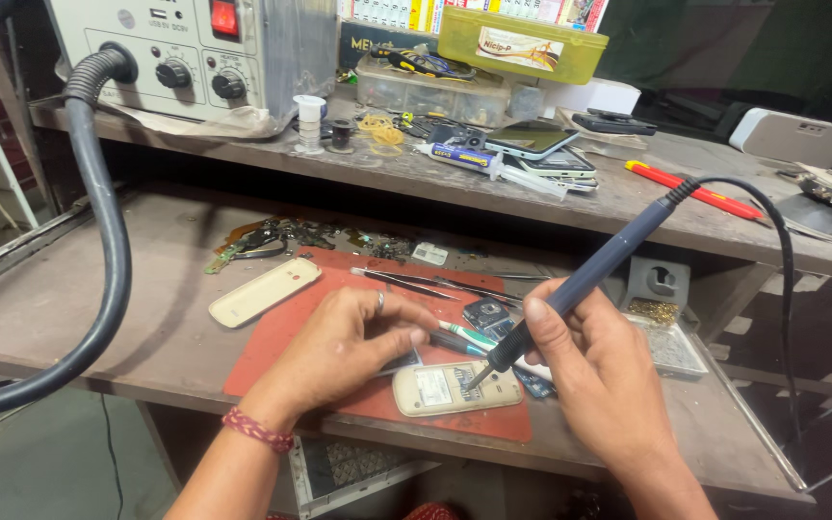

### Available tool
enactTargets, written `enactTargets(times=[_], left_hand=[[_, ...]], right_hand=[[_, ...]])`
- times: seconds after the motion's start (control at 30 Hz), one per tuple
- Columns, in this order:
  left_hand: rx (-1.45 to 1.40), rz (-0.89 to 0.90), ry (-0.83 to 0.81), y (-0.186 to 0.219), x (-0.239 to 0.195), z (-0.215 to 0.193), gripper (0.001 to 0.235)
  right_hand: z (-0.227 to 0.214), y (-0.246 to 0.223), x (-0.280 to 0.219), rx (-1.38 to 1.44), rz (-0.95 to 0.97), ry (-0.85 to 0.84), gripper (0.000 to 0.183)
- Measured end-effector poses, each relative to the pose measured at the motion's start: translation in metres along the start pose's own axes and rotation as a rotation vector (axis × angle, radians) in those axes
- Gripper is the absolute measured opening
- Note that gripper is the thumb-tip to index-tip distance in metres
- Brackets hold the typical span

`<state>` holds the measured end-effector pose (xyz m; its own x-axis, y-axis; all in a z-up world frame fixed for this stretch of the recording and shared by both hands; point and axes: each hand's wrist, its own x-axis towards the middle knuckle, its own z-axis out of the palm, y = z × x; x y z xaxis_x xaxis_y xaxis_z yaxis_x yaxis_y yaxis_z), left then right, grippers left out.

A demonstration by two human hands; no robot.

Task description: The person cleans a small electronic component with a toothbrush and then uses a hot air gun to heat the back of a mobile phone casing. They also use tweezers to manipulate small parts on the workbench.

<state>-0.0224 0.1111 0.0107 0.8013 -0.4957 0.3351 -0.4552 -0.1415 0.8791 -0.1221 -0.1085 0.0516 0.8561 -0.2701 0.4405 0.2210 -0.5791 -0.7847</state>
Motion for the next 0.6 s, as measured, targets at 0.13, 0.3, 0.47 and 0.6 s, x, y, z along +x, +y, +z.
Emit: enactTargets(times=[0.13, 0.3, 0.47, 0.6], left_hand=[[0.218, 0.088, 0.150, 0.003, 0.012, -0.010, 0.018], [0.393, 0.158, 0.194, 0.001, 0.022, -0.006, 0.016], [0.449, 0.222, 0.199, -0.010, 0.021, 0.001, 0.016], [0.496, 0.277, 0.220, -0.014, 0.017, 0.002, 0.016]], right_hand=[[0.004, -0.001, 0.001, -0.026, 0.021, 0.010, 0.035], [0.004, -0.001, 0.002, -0.068, 0.014, 0.009, 0.035], [0.003, -0.002, 0.004, -0.093, 0.017, 0.020, 0.034], [0.007, -0.004, 0.003, -0.088, -0.007, -0.003, 0.033]])
